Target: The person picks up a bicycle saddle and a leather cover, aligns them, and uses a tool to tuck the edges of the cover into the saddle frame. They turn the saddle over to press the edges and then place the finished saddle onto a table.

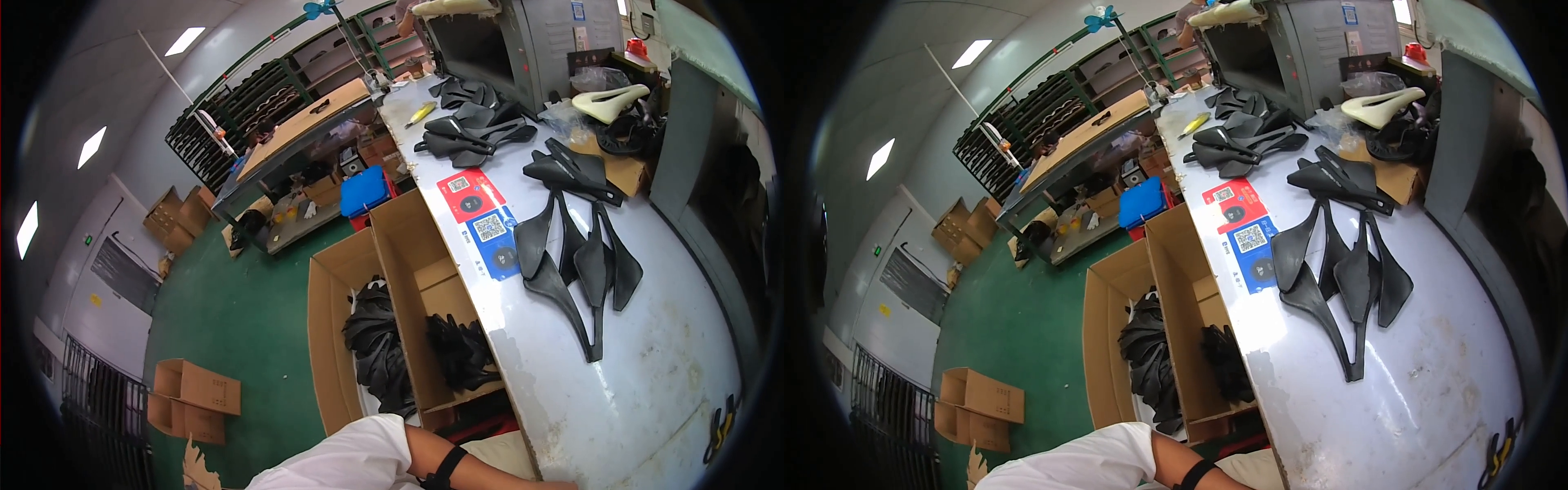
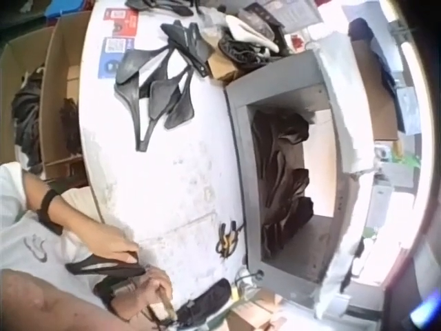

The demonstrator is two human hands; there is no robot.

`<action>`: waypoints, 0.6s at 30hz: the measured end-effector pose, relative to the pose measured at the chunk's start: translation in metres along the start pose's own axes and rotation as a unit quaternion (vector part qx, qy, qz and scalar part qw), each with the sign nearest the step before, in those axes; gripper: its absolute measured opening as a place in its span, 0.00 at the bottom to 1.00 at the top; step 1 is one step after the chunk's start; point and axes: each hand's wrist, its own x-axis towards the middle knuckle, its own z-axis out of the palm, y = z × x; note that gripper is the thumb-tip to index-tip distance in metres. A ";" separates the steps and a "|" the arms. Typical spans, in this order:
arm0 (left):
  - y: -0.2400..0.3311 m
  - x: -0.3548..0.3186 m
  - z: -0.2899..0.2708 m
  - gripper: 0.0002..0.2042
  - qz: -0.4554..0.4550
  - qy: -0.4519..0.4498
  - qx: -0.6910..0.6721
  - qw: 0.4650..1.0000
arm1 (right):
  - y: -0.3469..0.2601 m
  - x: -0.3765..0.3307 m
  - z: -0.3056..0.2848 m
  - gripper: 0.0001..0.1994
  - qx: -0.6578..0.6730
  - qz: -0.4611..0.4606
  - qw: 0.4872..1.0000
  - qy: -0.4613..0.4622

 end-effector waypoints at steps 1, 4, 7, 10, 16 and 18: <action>0.000 0.001 0.002 0.24 -0.009 -0.015 0.008 1.000 | -0.014 0.012 0.022 0.14 -0.023 -0.032 0.994 0.104; 0.020 0.005 -0.013 0.24 -0.059 -0.058 0.028 0.996 | -0.037 0.043 0.068 0.16 -0.092 -0.168 0.938 0.289; 0.009 0.005 0.002 0.14 -0.109 0.007 0.027 0.994 | -0.048 0.056 0.098 0.21 0.003 -0.317 0.910 0.267; 0.008 0.003 -0.008 0.14 -0.120 -0.003 0.061 0.991 | -0.060 0.076 0.089 0.16 0.041 -0.354 0.932 0.064; 0.010 0.024 -0.020 0.16 -0.112 -0.105 0.012 0.988 | -0.055 0.074 0.072 0.14 0.032 -0.341 0.939 0.000; 0.009 0.020 -0.017 0.16 -0.100 -0.112 0.004 0.989 | -0.055 0.073 0.072 0.13 0.012 -0.341 0.940 -0.016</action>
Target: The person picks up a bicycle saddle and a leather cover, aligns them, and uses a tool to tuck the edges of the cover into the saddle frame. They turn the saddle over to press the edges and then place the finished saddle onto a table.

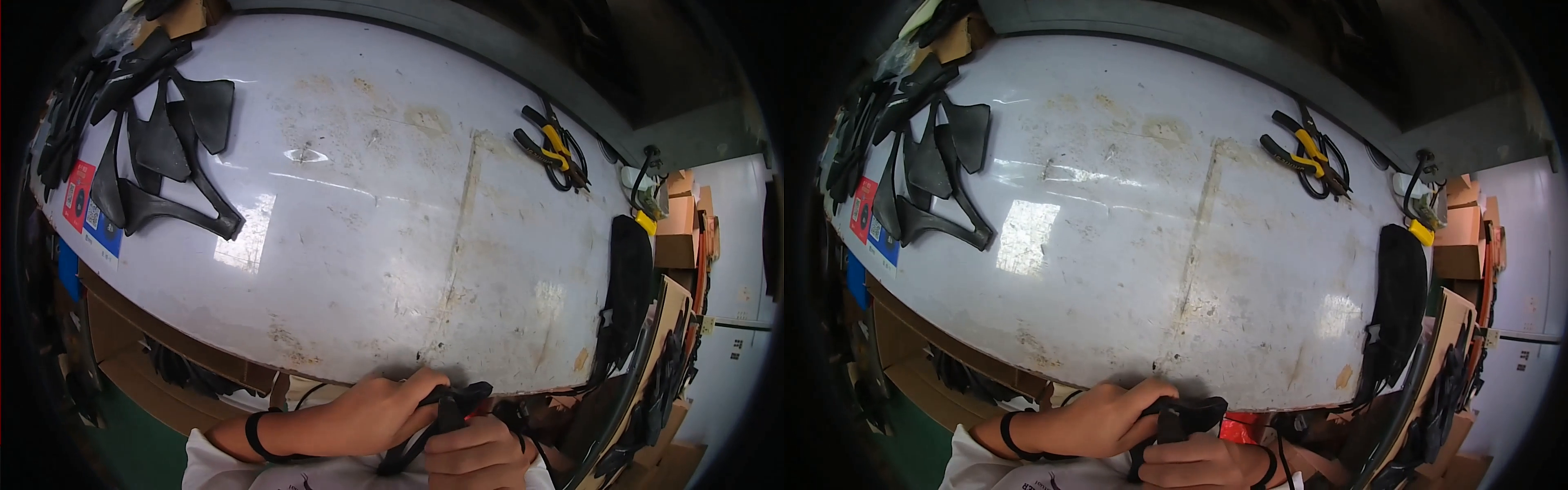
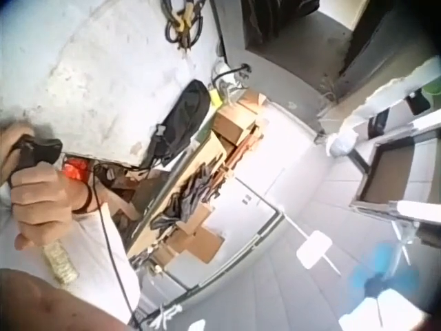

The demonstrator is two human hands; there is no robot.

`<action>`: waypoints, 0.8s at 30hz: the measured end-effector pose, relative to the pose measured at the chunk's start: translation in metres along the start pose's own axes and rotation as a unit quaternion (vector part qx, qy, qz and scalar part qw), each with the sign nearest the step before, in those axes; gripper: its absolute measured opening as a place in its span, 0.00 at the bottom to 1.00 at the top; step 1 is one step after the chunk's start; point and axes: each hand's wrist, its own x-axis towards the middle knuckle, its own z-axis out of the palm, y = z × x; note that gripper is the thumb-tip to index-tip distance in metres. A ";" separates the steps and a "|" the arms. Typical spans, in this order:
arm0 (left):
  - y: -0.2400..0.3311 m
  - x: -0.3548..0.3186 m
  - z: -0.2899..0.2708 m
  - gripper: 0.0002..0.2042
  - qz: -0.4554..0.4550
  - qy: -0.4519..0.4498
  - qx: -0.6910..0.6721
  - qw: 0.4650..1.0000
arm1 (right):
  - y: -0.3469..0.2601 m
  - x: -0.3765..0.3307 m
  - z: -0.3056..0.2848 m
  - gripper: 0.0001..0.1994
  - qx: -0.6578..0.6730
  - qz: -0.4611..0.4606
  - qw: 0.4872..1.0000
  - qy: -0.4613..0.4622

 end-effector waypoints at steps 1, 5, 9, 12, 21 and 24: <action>-0.001 -0.001 0.002 0.16 0.013 0.000 0.000 1.000 | -0.001 0.000 0.000 0.13 -0.006 0.002 1.000 -0.003; -0.012 -0.018 0.004 0.17 0.005 0.047 0.005 0.999 | 0.016 0.007 0.003 0.13 0.066 0.015 0.997 -0.049; -0.005 -0.009 -0.001 0.17 0.029 0.013 -0.031 0.999 | -0.004 -0.010 0.020 0.11 0.144 0.138 0.962 0.186; -0.009 -0.011 0.000 0.17 0.014 0.006 -0.020 1.000 | 0.007 -0.010 0.010 0.11 0.169 0.135 0.935 0.281; 0.000 -0.011 -0.009 0.16 -0.046 -0.031 0.015 0.998 | 0.001 -0.014 0.006 0.13 -0.018 0.026 0.998 0.061; -0.002 -0.011 -0.008 0.16 -0.037 -0.015 0.020 0.999 | 0.007 -0.020 0.023 0.14 -0.027 0.035 0.997 0.062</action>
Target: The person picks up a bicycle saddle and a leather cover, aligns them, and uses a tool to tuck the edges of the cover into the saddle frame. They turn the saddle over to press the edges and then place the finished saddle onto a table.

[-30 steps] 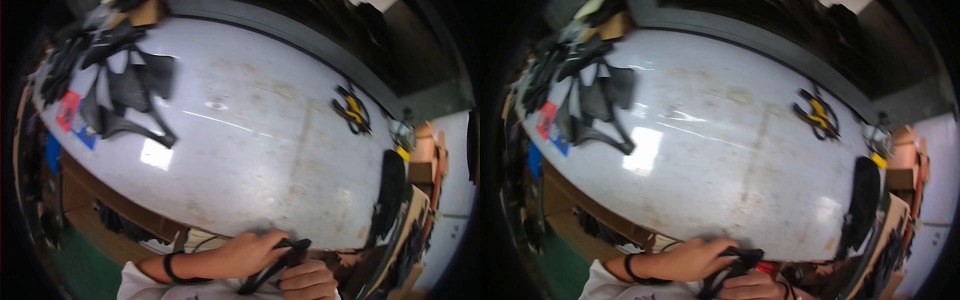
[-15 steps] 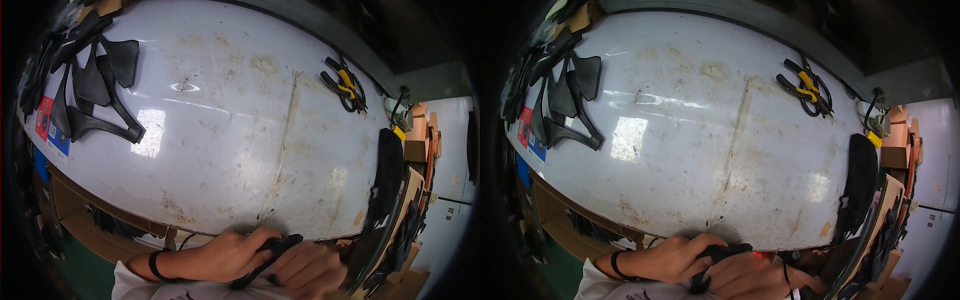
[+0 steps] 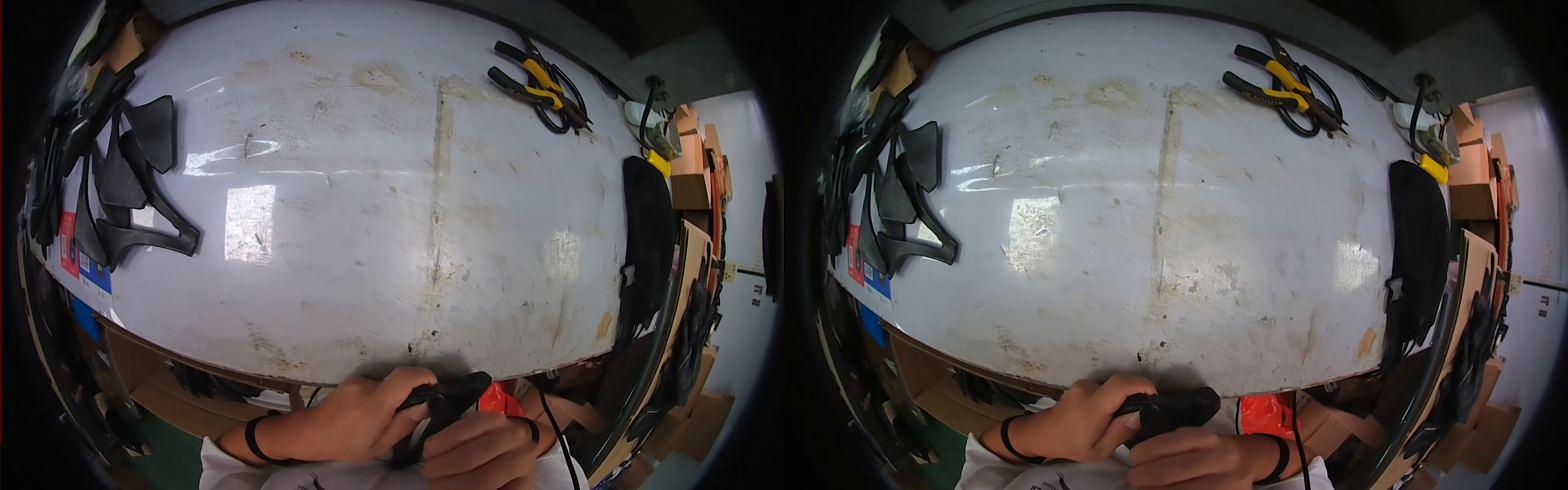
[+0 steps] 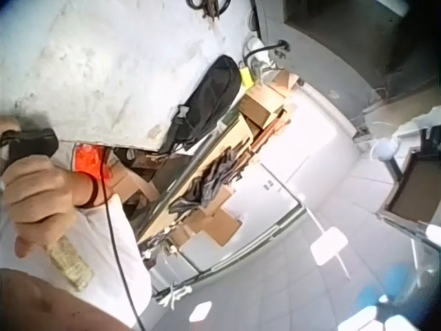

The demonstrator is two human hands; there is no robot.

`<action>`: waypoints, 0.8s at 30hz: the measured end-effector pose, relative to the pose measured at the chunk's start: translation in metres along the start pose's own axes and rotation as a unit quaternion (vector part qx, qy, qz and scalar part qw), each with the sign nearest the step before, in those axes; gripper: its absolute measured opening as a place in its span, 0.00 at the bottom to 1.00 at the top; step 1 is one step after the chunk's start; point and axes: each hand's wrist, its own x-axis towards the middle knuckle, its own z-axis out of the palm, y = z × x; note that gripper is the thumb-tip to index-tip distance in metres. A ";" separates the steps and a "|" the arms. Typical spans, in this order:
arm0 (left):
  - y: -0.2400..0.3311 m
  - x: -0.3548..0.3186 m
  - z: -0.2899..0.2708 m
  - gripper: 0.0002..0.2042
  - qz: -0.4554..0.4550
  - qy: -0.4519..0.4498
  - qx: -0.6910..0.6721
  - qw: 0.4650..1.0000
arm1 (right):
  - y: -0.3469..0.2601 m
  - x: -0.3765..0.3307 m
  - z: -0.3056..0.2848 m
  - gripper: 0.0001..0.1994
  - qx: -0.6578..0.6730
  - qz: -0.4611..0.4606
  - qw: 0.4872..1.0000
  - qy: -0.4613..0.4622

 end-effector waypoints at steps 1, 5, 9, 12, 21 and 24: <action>0.002 0.004 0.001 0.16 0.015 -0.001 0.008 1.000 | 0.005 -0.002 0.021 0.14 0.064 -0.036 0.972 0.225; -0.001 0.001 0.002 0.17 0.043 0.023 -0.005 0.999 | -0.006 -0.010 -0.017 0.14 0.161 0.018 0.979 0.127; -0.002 -0.001 0.002 0.17 0.036 0.038 -0.012 0.999 | -0.020 -0.034 0.001 0.13 0.065 -0.016 0.992 0.106; -0.001 -0.001 0.001 0.16 0.028 0.021 -0.002 0.999 | -0.021 -0.041 0.019 0.12 -0.016 -0.005 0.988 0.152; 0.001 -0.003 0.004 0.12 0.013 0.059 0.027 0.998 | -0.022 -0.034 0.025 0.10 0.081 0.071 0.953 0.283; 0.000 0.000 0.007 0.15 0.060 0.071 -0.003 0.996 | -0.028 -0.047 0.025 0.11 0.055 0.030 0.968 0.243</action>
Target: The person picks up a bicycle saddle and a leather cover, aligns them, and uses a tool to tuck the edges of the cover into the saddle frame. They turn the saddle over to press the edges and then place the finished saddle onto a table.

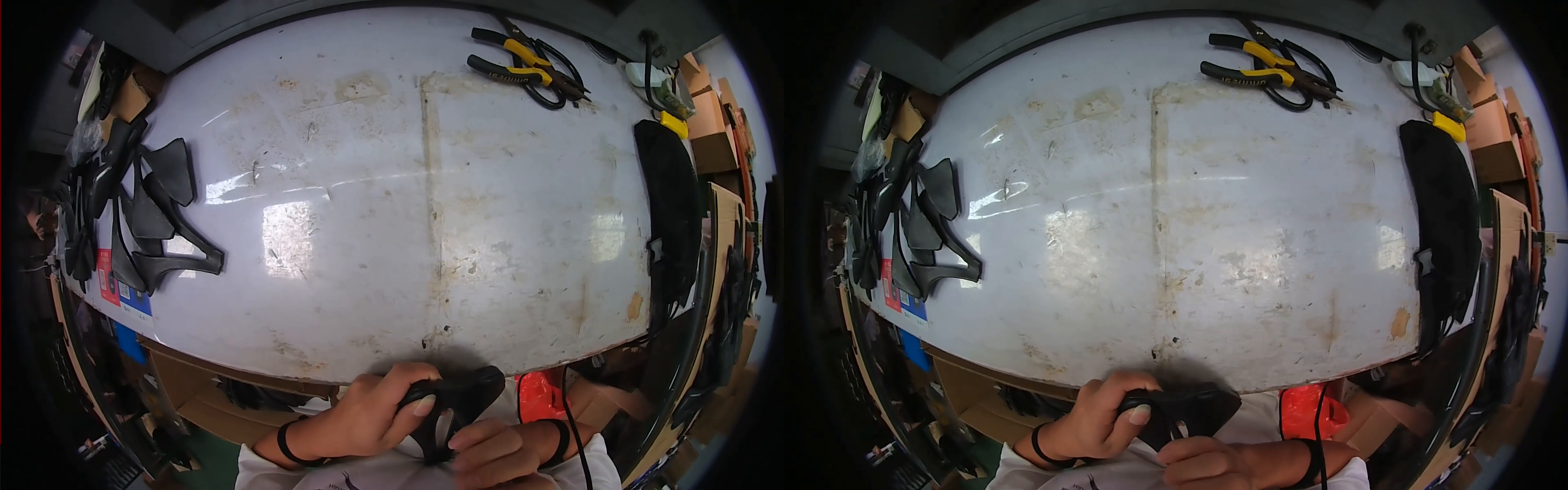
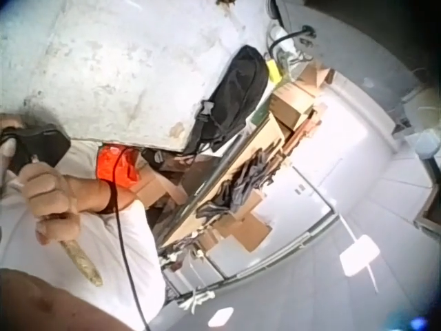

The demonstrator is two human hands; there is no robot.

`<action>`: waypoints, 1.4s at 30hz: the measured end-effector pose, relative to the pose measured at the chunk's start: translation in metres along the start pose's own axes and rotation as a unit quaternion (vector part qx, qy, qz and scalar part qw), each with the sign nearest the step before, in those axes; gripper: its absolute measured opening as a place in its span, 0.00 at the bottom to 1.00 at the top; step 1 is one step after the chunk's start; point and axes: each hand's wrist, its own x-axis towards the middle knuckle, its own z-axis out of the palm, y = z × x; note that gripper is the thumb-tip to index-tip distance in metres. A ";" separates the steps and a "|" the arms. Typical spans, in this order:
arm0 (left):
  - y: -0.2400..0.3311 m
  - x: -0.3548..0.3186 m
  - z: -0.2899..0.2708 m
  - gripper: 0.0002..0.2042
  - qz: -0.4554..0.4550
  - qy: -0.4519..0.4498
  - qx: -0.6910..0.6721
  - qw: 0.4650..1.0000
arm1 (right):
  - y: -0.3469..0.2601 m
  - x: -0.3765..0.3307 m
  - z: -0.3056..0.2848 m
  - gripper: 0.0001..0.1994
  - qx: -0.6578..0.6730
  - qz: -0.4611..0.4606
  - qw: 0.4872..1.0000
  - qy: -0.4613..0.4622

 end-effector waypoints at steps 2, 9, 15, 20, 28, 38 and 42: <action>0.001 -0.001 0.001 0.14 -0.015 0.000 0.016 1.000 | -0.001 -0.001 0.000 0.11 -0.040 -0.030 0.998 -0.024; 0.012 -0.002 -0.001 0.09 -0.104 0.016 0.042 0.994 | 0.003 0.013 -0.011 0.10 0.005 0.054 0.995 -0.079; 0.018 0.009 0.006 0.11 -0.102 0.033 0.004 0.994 | -0.019 0.008 0.001 0.10 -0.028 -0.029 0.994 0.101; 0.020 0.006 0.008 0.18 -0.134 0.013 0.020 0.991 | -0.022 0.033 -0.040 0.20 -0.047 -0.002 0.993 -0.112; 0.007 0.007 0.015 0.20 0.011 -0.096 0.194 0.976 | -0.022 0.056 -0.044 0.20 -0.028 -0.018 0.984 -0.175; -0.003 0.004 0.016 0.18 0.060 -0.059 0.136 0.987 | -0.016 0.085 -0.033 0.13 -0.099 0.048 0.978 -0.175; -0.008 0.004 0.013 0.16 0.083 -0.051 0.065 0.993 | -0.012 0.079 -0.034 0.15 -0.054 0.063 0.963 -0.257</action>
